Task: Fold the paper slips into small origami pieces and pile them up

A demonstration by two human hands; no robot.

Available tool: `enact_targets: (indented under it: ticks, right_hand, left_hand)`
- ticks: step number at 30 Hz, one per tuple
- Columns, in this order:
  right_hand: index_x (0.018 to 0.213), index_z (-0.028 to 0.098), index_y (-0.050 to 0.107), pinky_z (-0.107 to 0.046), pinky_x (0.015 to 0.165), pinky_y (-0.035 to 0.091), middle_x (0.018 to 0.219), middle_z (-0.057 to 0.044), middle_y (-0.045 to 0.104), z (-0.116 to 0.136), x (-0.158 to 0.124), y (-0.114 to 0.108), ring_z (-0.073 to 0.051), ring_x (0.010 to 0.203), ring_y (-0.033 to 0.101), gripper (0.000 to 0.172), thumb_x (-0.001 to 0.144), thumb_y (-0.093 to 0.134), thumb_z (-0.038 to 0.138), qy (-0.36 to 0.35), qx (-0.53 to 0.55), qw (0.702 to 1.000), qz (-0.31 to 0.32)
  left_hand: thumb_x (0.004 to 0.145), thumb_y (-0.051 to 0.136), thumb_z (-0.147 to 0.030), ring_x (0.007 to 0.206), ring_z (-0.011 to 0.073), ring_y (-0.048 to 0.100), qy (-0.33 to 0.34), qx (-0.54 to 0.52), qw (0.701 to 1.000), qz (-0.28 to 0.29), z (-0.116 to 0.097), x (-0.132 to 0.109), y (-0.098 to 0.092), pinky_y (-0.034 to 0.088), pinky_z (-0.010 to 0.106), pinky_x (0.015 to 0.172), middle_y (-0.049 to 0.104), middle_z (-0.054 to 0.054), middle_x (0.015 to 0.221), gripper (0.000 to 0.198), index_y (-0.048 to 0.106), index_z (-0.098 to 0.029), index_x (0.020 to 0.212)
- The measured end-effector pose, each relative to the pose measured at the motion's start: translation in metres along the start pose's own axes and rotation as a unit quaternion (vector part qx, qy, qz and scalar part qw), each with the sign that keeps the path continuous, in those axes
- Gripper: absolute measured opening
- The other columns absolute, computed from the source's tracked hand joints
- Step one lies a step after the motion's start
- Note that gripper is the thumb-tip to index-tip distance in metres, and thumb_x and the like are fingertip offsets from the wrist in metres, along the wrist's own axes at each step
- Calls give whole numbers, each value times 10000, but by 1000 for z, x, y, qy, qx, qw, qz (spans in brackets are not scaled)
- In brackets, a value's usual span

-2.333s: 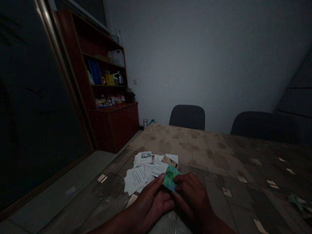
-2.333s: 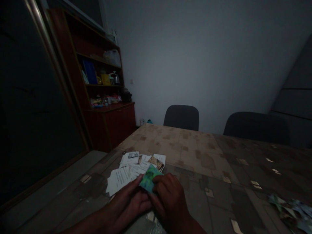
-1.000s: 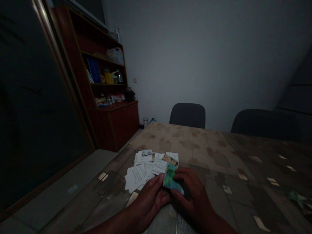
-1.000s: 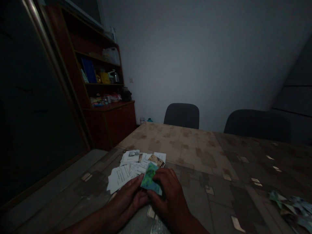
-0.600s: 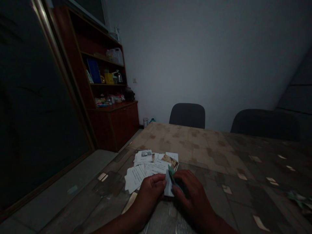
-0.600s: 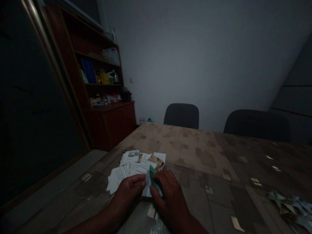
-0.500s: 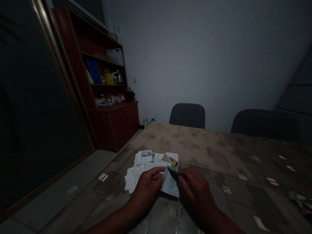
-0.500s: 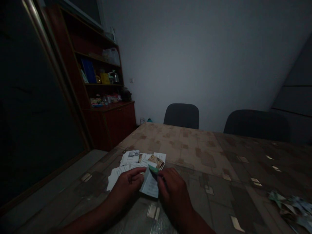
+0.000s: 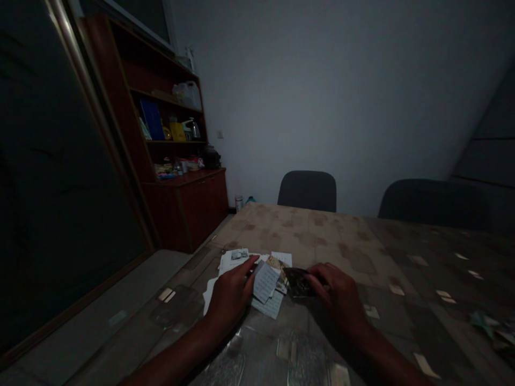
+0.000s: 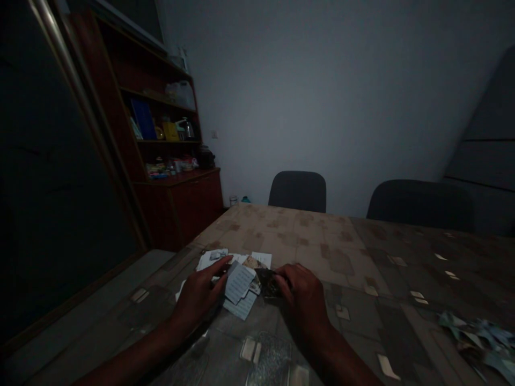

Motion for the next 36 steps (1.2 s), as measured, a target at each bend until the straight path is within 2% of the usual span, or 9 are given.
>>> enact_targets:
  ticks: [4, 7, 9, 11, 15, 19, 28, 33, 36]
  right_hand:
    - [605, 196, 599, -264, 535, 371, 591, -17, 587, 0, 3, 0, -172, 557, 527, 254, 793, 622, 366, 61, 53, 996, 28]
    - [582, 189, 559, -237, 480, 365, 535, 14, 543, 2, 5, 2, -146, 505, 505, 283, 775, 618, 388, 117, 124, 982, 80]
    - [587, 187, 541, -229, 469, 366, 519, 29, 521, 5, 4, 5, -132, 485, 493, 307, 777, 608, 419, 145, 172, 968, 113]
    - [590, 186, 531, -229, 477, 361, 519, 36, 506, 10, 3, 6, -122, 481, 475, 326, 772, 616, 444, 164, 209, 954, 136]
    - [573, 192, 515, -228, 491, 333, 533, 41, 480, 23, 1, 2, -112, 498, 437, 379, 740, 656, 502, 182, 253, 936, 166]
    - [587, 182, 537, -237, 514, 322, 562, 30, 483, 33, -4, -10, -113, 523, 419, 449, 750, 634, 589, 202, 273, 921, 191]
    - [633, 172, 569, -242, 558, 368, 600, 13, 508, 45, -31, -38, -130, 581, 457, 528, 769, 600, 681, 244, 317, 895, 199]
    - [725, 151, 631, -237, 564, 367, 606, 19, 516, 35, -48, -42, -121, 576, 458, 521, 750, 642, 671, 258, 336, 880, 216]
    - [718, 143, 634, -239, 580, 371, 630, 6, 539, 28, -56, -39, -127, 602, 477, 504, 753, 661, 645, 272, 349, 875, 198]
  left_hand:
    - [809, 591, -209, 1150, 309, 588, 53, 19, 998, -1, -2, 1, -5, 388, 458, 1016, 682, 100, 1220, 356, 706, -216, 1146]
    - [847, 571, -243, 1137, 291, 587, 65, -27, 997, 26, -17, -2, -4, 404, 438, 994, 687, 97, 1206, 292, 722, -208, 1095]
    - [895, 541, -298, 1034, 261, 633, -11, -104, 993, 56, -31, -8, -1, 457, 381, 907, 724, 95, 1090, 279, 721, -201, 1085]
    - [914, 512, -351, 837, 229, 666, -90, -194, 972, 93, -45, -14, 4, 490, 327, 764, 740, 79, 860, 308, 727, -177, 1049]
    - [756, 693, -284, 675, 171, 622, -142, -292, 937, 129, -62, -23, 12, 452, 248, 628, 718, 44, 756, 176, 747, -155, 862]
    - [702, 727, -286, 540, 117, 517, -165, -311, 930, 110, -67, -29, 17, 392, 215, 543, 611, -6, 570, 164, 679, -139, 646]
    - [713, 713, -328, 459, 108, 494, -199, -342, 908, 139, -69, -47, 31, 362, 209, 467, 573, -17, 519, 240, 581, -150, 622]
    - [677, 706, -277, 459, 106, 477, -193, -313, 923, 115, -74, -55, 32, 356, 209, 460, 549, -26, 486, 218, 552, -165, 572]
    - [651, 719, -272, 466, 104, 464, -186, -290, 932, 109, -68, -61, 35, 346, 205, 456, 531, -28, 472, 227, 553, -165, 540]
Point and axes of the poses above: each hand's wrist, its own x-axis towards the middle knuckle, its own y-axis out of the palm, z = x × y, the point moved 1 cm from there along x, towards the middle knuckle
